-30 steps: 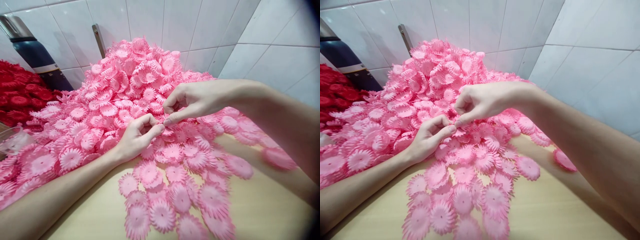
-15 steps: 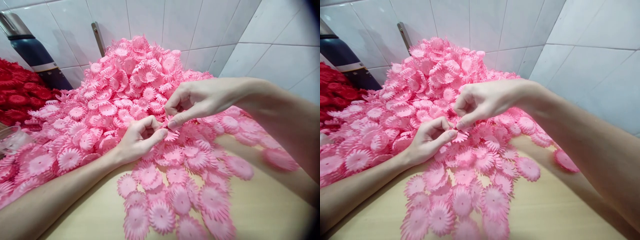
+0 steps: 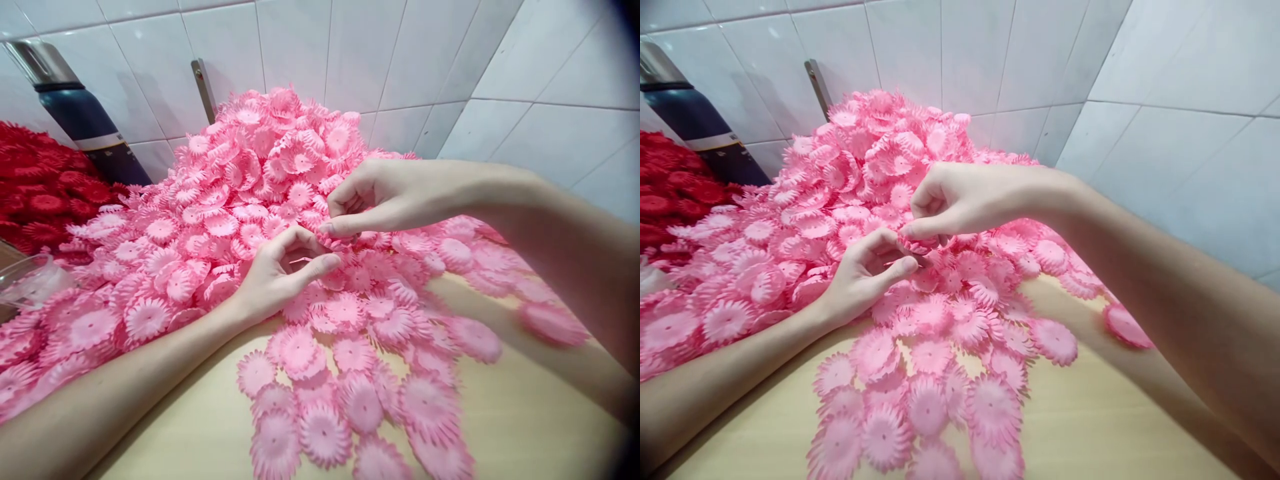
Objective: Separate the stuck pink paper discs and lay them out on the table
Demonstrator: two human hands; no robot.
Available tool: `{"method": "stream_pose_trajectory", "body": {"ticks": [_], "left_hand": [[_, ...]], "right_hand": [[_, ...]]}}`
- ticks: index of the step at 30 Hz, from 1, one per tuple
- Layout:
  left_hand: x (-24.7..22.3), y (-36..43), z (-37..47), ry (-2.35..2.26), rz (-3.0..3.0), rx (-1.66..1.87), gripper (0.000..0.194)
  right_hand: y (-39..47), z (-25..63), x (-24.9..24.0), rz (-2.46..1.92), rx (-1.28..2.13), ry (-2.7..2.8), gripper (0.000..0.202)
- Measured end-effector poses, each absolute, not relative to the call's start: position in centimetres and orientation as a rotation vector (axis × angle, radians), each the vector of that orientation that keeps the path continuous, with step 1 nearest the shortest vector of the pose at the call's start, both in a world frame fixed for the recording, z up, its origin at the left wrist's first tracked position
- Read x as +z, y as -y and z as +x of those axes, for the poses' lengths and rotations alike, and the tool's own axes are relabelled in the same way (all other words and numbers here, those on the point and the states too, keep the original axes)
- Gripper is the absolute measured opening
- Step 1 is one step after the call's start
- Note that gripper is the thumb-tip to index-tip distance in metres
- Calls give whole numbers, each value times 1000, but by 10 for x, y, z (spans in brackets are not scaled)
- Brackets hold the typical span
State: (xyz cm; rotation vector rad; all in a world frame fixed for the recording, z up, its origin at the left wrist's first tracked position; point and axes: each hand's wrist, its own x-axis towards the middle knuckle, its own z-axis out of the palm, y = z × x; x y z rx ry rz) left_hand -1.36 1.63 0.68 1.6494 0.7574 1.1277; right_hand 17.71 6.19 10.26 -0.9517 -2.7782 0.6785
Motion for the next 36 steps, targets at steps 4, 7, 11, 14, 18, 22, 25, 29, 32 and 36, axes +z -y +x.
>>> {"method": "stream_pose_trajectory", "body": {"ticks": [4, 7, 11, 14, 18, 22, 25, 29, 32, 36], "left_hand": [[7, -17, -14, -863, 1695, 1144, 26], [9, -17, -14, -916, 1730, 1134, 27], [12, -15, -14, -932, 1767, 1118, 24], [12, -16, -15, -905, 1764, 1120, 24], [7, -18, -15, -866, 1702, 1213, 19], [4, -19, -14, -776, 1602, 1341, 27], [4, -18, -14, -709, 1641, 1299, 34], [4, -20, -15, -708, 1650, 1325, 36], [2, -21, -14, -723, 1627, 1330, 30], [1, -20, -12, -735, 1633, 1372, 28]], "right_hand": [[-65, 179, 101, -960, 743, 2780, 38], [-67, 181, 100, -994, 828, 2804, 39], [-70, 182, 100, -1011, 828, 2837, 39], [-71, 181, 100, -1012, 822, 2838, 38], [-66, 180, 104, -990, 851, 2854, 34], [-64, 179, 106, -877, 955, 2903, 30], [-66, 179, 105, -905, 925, 2886, 31], [-66, 179, 104, -928, 924, 2866, 31], [-64, 178, 105, -939, 921, 2859, 24], [-65, 179, 104, -914, 888, 2833, 14]]}}
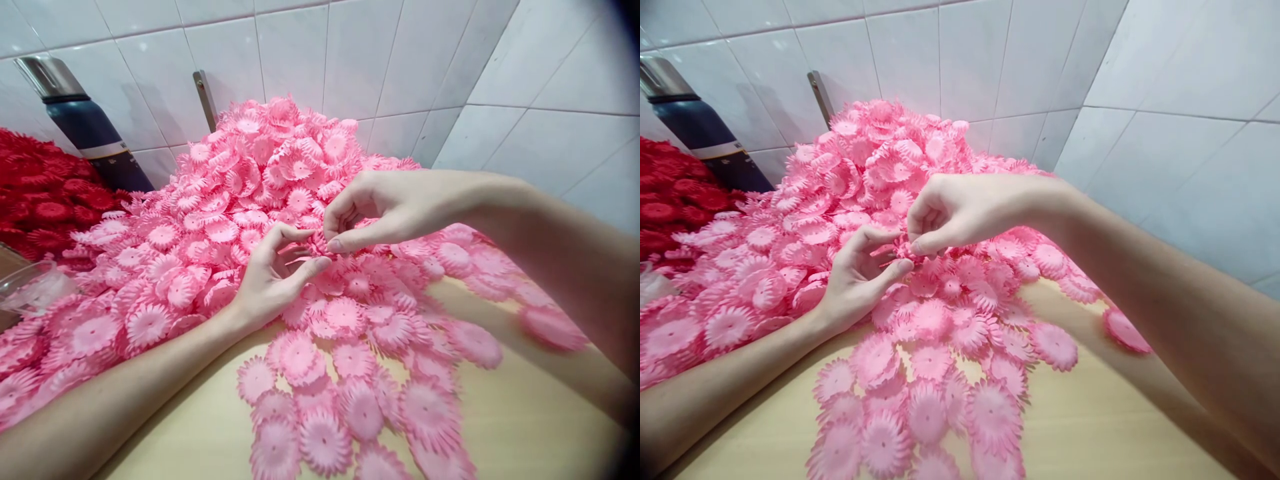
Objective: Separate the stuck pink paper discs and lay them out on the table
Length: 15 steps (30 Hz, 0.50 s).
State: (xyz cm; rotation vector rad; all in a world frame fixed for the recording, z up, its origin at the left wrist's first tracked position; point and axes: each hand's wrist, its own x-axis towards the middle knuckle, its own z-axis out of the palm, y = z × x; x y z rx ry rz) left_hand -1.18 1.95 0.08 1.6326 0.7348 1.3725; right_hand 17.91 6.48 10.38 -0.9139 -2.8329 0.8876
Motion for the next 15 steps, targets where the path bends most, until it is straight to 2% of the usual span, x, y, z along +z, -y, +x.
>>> {"method": "stream_pose_trajectory", "body": {"ticks": [7, 15], "left_hand": [[2, -17, -13, -778, 1625, 1383, 27], [5, -19, -14, -844, 1577, 1434, 24]], "right_hand": [[-66, 180, 103, -865, 872, 2853, 12], [-68, 180, 100, -847, 871, 2814, 18]]}}
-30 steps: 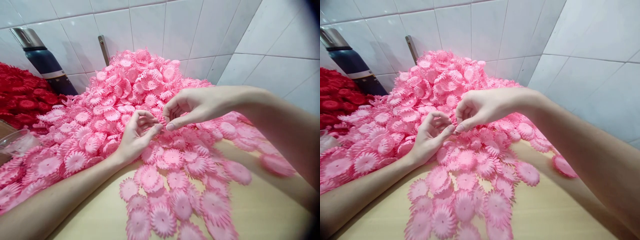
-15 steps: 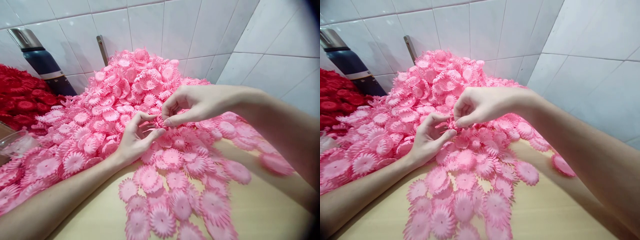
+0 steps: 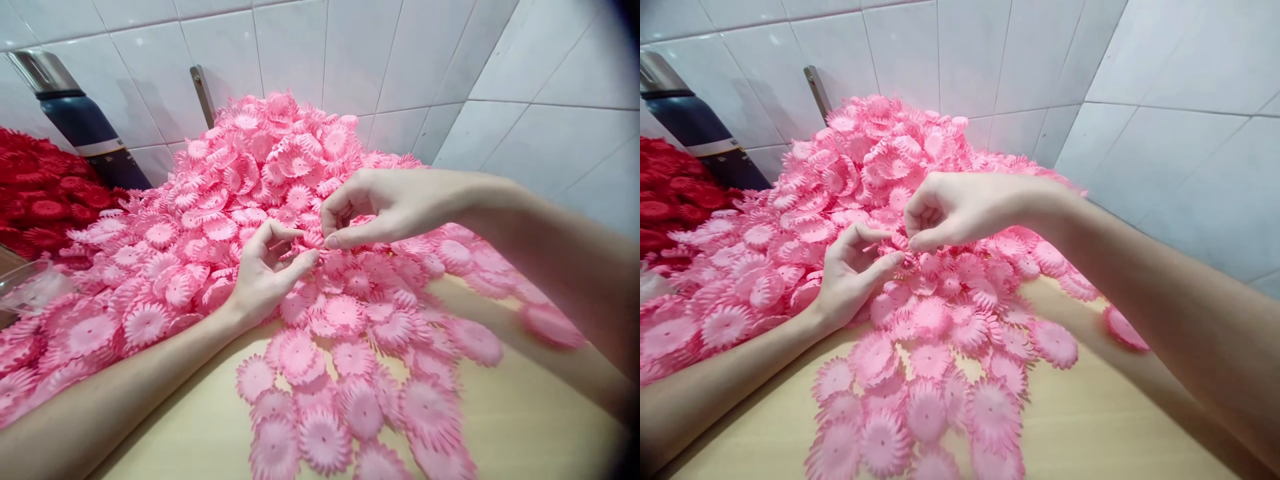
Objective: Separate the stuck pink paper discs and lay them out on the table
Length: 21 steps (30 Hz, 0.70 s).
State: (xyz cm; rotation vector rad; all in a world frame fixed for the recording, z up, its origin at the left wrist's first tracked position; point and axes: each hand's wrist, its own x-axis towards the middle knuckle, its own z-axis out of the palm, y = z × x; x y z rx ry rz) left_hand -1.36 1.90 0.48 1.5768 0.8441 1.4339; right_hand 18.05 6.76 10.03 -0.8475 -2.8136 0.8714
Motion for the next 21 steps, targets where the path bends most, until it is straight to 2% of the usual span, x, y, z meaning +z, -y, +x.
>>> {"method": "stream_pose_trajectory", "body": {"ticks": [4, 13, 21], "left_hand": [[7, -18, -12, -883, 1523, 1363, 28], [11, -18, -12, -853, 1534, 1370, 21], [3, -22, -17, -713, 1481, 1289, 44]], "right_hand": [[-69, 179, 97, -828, 869, 2808, 25], [-67, 175, 94, -853, 708, 2807, 34], [-68, 175, 95, -806, 857, 2867, 37]]}}
